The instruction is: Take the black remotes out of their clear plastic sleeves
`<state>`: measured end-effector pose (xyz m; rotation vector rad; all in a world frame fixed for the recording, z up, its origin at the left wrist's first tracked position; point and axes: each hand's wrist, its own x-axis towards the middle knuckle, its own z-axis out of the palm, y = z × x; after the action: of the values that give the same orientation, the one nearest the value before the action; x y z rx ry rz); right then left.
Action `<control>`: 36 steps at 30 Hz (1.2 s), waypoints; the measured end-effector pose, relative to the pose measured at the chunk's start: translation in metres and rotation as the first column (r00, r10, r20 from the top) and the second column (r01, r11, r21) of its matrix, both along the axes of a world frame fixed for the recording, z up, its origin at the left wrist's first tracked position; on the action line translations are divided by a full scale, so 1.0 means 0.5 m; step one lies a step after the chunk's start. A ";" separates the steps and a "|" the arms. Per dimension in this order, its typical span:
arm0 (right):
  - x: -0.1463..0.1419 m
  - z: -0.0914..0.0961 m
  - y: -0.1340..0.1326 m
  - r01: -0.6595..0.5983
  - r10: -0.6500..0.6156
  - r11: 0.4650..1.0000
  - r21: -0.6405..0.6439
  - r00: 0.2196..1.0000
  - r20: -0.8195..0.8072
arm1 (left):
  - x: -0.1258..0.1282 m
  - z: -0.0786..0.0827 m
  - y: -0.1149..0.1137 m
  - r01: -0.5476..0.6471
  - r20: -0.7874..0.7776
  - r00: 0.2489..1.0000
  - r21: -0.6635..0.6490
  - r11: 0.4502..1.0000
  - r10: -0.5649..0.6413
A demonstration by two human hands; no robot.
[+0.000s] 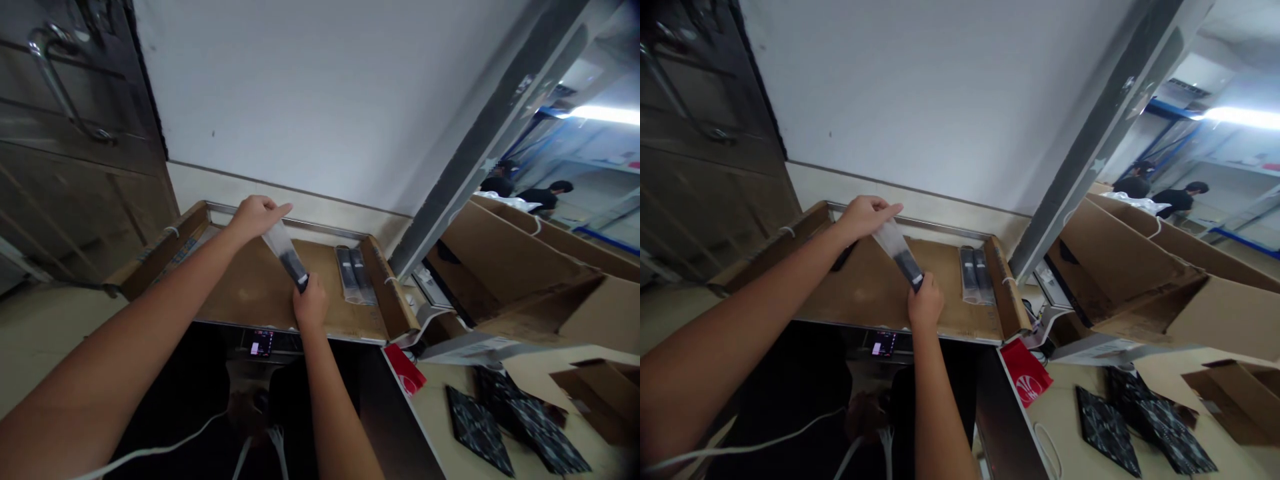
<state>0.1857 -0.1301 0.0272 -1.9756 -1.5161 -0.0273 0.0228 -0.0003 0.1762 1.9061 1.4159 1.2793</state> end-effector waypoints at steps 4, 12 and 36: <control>-0.005 0.005 -0.004 0.011 -0.010 1.000 -0.013 0.998 0.055 | -0.044 0.028 0.005 -0.057 -0.107 0.991 0.176 0.983 0.076; -0.004 0.002 -0.003 -0.025 0.026 1.000 -0.016 0.998 0.050 | -0.057 0.001 -0.005 0.017 -0.223 0.974 0.205 0.979 0.030; -0.011 0.006 0.017 -0.021 0.028 0.996 0.082 0.996 -0.081 | -0.135 0.191 -0.115 0.039 -0.522 0.842 0.306 0.951 0.133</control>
<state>0.1802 -0.1216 0.0303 -1.8711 -1.4636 0.0023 -0.0446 -0.0580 0.2718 2.6118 1.6016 1.0719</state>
